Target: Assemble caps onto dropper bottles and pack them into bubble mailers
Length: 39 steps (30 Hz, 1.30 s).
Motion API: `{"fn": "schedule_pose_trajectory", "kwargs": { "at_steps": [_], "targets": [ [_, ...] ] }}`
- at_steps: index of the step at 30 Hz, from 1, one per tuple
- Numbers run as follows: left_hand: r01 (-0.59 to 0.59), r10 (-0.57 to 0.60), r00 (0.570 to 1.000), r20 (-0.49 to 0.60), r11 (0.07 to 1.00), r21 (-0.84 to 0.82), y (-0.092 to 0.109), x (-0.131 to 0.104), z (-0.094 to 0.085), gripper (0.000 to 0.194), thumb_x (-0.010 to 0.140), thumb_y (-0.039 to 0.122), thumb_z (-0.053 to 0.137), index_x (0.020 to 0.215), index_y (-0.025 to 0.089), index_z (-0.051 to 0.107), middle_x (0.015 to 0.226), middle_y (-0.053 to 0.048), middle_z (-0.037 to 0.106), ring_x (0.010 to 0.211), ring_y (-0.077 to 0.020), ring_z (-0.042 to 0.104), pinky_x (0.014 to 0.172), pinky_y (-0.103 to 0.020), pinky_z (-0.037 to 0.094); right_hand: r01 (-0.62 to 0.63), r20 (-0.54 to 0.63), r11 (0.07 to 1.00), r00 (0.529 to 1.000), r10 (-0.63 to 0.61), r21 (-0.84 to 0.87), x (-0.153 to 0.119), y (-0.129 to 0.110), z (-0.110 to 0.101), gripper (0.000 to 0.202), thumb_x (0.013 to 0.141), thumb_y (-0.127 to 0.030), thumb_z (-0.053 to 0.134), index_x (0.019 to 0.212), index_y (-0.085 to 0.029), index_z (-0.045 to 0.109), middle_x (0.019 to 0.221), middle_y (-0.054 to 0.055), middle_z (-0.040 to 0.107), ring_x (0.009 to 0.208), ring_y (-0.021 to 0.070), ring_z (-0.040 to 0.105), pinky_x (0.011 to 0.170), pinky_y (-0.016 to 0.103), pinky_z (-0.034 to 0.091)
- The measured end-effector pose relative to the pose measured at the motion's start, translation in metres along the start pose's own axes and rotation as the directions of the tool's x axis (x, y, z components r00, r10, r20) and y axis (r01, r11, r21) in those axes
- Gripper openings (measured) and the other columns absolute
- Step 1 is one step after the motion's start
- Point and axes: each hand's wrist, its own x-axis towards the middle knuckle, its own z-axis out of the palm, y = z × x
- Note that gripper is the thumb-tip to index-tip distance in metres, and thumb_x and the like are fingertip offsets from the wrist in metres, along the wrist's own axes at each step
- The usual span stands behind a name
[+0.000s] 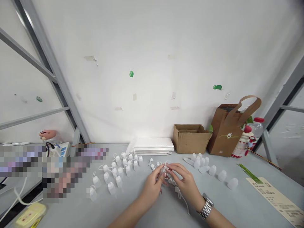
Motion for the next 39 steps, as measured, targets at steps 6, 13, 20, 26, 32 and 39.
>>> {"fn": "schedule_pose_trajectory", "kwargs": {
  "at_steps": [6, 13, 20, 26, 32, 39],
  "targets": [
    [-0.045, 0.044, 0.998, -0.043, 0.999, -0.02, 0.001, 0.0, -0.003, 0.044, 0.079, 0.042, 0.051, 0.115, 0.018, 0.053, 0.093, -0.008, 0.063, 0.074, -0.0196, 0.06, 0.051, -0.025, 0.043, 0.047, 0.03, 0.999, 0.998, -0.046, -0.015, -0.001, -0.002, 0.0, 0.026, 0.084, -0.031, 0.051, 0.106, -0.027, 0.064, 0.099, 0.008, 0.062, 0.093, 0.0211, 0.056, 0.083, 0.036, 0.046],
    [-0.123, 0.102, 0.98, -0.171, 0.986, -0.112, 0.016, -0.003, -0.006, 0.035, 0.077, 0.042, 0.056, 0.106, 0.022, 0.057, 0.111, -0.006, 0.062, 0.107, -0.0234, 0.052, 0.093, -0.034, 0.036, -0.453, 0.189, 0.757, 0.89, 0.415, 0.471, 0.004, -0.009, 0.007, 0.031, 0.076, -0.047, 0.058, 0.087, -0.019, 0.067, 0.085, 0.007, 0.065, 0.075, 0.0186, 0.06, 0.072, 0.032, 0.046],
    [-0.078, 0.063, 0.996, -0.058, 0.949, -0.305, 0.023, -0.005, 0.003, 0.037, 0.075, 0.045, 0.058, 0.104, 0.021, 0.056, 0.104, -0.008, 0.066, 0.103, -0.0247, 0.057, 0.09, -0.037, 0.042, -0.608, 0.5, 0.347, 0.79, 0.355, 0.714, -0.004, -0.01, 0.022, 0.028, 0.071, -0.039, 0.069, 0.09, -0.018, 0.066, 0.083, 0.004, 0.066, 0.074, 0.0136, 0.061, 0.071, 0.026, 0.044],
    [-0.067, 0.087, 0.996, 0.035, 0.919, -0.389, 0.028, -0.007, 0.001, 0.027, 0.078, 0.035, 0.058, 0.101, 0.021, 0.057, 0.112, -0.007, 0.063, 0.109, -0.0245, 0.052, 0.091, -0.036, 0.04, -0.552, 0.429, 0.358, 0.824, 0.369, 0.753, -0.004, -0.004, 0.023, 0.021, 0.066, -0.033, 0.074, 0.076, -0.017, 0.066, 0.072, 0.001, 0.064, 0.068, 0.0119, 0.06, 0.073, 0.026, 0.045],
    [-0.106, 0.12, 0.993, 0.019, 0.931, -0.35, 0.039, -0.01, -0.005, 0.022, 0.08, 0.032, 0.053, 0.094, 0.019, 0.064, 0.102, -0.006, 0.066, 0.102, -0.0247, 0.054, 0.085, -0.033, 0.039, -0.464, 0.249, 0.615, 0.879, 0.406, 0.638, -0.002, -0.009, 0.022, 0.029, 0.062, -0.038, 0.074, 0.084, -0.02, 0.067, 0.081, 0.003, 0.066, 0.073, 0.017, 0.061, 0.076, 0.034, 0.048],
    [-0.066, 0.062, 0.998, -0.022, 0.948, -0.313, 0.034, -0.006, -0.007, 0.028, 0.08, 0.037, 0.053, 0.099, 0.018, 0.064, 0.1, -0.007, 0.066, 0.1, -0.0234, 0.055, 0.089, -0.035, 0.037, -0.383, 0.127, 0.812, 0.922, 0.366, 0.441, -0.004, -0.012, 0.023, 0.032, 0.067, -0.047, 0.067, 0.082, -0.019, 0.069, 0.081, 0.005, 0.067, 0.072, 0.0195, 0.06, 0.073, 0.034, 0.048]
  ]
}}
